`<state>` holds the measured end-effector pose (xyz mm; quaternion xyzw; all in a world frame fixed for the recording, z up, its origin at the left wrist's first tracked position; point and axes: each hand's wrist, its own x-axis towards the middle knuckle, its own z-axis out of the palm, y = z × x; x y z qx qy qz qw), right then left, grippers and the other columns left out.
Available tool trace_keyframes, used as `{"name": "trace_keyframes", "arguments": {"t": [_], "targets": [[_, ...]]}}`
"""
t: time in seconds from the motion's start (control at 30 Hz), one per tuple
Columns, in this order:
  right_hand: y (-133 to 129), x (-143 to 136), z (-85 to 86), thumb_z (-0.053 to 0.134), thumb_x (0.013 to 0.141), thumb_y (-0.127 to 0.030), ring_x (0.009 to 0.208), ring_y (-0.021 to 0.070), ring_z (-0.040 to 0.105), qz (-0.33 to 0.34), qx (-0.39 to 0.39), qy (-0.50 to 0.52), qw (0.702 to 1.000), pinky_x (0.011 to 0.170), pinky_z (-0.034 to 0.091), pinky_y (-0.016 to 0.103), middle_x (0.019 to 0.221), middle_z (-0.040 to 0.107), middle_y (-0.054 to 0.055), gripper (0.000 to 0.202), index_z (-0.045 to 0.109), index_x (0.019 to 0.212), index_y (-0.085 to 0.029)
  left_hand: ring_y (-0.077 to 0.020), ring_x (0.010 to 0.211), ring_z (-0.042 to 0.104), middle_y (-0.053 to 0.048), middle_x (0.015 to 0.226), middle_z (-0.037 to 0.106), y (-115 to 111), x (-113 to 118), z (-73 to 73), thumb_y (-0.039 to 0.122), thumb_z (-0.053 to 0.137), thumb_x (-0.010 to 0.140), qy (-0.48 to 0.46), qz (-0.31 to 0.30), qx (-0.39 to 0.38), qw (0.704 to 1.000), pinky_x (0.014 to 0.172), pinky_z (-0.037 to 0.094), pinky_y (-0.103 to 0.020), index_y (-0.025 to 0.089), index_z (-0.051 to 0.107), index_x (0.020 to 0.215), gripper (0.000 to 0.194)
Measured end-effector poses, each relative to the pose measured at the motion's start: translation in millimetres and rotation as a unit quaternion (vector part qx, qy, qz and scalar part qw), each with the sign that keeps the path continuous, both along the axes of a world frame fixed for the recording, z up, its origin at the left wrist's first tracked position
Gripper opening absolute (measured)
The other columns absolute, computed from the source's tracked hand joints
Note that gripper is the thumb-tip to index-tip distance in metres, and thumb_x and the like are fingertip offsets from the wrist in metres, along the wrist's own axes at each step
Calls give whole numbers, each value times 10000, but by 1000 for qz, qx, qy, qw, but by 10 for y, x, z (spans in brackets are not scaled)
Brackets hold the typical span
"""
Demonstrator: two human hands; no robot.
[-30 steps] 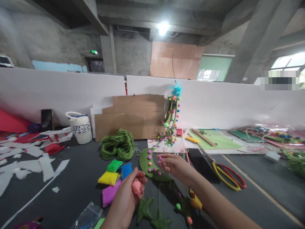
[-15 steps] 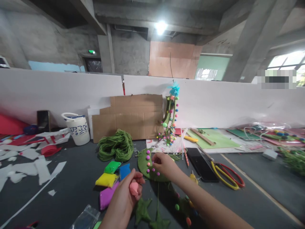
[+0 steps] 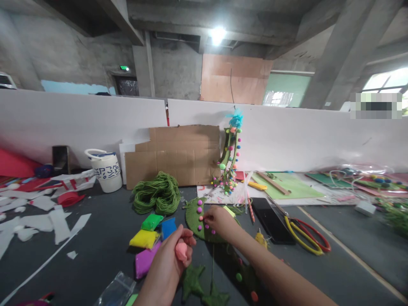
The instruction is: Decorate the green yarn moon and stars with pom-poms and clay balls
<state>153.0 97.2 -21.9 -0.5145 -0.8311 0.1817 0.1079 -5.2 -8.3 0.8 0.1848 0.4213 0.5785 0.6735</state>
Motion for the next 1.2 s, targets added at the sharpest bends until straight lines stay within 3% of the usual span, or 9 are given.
{"name": "trace_keyframes", "arguments": {"t": [1.2], "targets": [[-87,6,103,536,900,-282,877,177,607,-25,10,33,999,771,500,373,1020,620,53,186,601,1005,-143,-58,410,483,-37,577,612,-11,13,28,252,601,788,3,5,-14,1000,359,362,-140,96,646,689,190]]}}
